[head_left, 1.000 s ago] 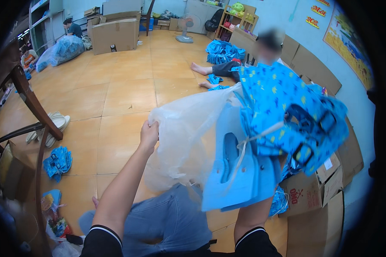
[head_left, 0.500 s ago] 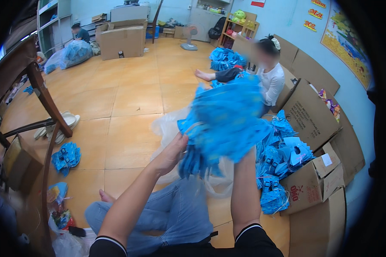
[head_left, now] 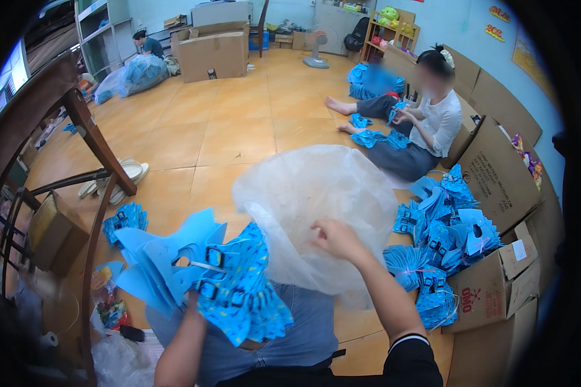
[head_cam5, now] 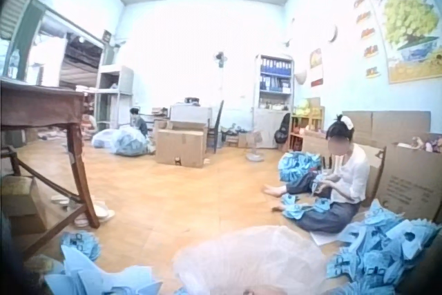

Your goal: The person sits on the floor and gathers a stack of blue fabric items, aligns them, and ties them into a bundle using a rubber band. They then place the bundle into a plastic bag and continue handling additional blue fabric pieces with buckles, stacking them on the floor.

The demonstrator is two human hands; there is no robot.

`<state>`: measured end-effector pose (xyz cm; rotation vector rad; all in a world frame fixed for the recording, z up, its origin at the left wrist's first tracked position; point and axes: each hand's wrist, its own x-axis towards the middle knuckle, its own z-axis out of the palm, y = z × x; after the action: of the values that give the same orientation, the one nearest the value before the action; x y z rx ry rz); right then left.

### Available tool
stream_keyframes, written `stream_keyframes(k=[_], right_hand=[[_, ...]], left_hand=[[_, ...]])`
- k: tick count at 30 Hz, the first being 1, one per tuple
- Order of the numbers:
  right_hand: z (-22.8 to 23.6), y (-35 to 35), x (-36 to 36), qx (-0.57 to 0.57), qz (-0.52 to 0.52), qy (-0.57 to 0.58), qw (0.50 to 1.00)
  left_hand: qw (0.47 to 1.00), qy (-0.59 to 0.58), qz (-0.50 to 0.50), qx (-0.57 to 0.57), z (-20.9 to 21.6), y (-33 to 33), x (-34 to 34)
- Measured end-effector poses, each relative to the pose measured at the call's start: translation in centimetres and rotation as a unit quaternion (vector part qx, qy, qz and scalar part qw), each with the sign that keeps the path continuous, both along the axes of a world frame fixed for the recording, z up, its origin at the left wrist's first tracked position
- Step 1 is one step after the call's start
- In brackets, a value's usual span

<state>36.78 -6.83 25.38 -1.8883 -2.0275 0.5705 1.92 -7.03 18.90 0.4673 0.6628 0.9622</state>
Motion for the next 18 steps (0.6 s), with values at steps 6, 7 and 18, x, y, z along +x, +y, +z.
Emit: stream_keyframes(k=[6,7,18], right_hand=[[-4.8,14.0,13.9,0.053,-0.202,-0.196,0.958],[-3.6,14.9,16.2,0.103,-0.273,-0.173,0.941],[3.7,5.4,1.7,0.448,-0.19,0.084,0.869]], left_hand=[[0.989,0.078,0.124,0.02,0.3,-2.4,-9.3],[0.986,0.085,0.143,0.02,0.5,-2.9,-10.4],[0.981,0.047,0.18,0.054,1.7,2.8,-8.1]])
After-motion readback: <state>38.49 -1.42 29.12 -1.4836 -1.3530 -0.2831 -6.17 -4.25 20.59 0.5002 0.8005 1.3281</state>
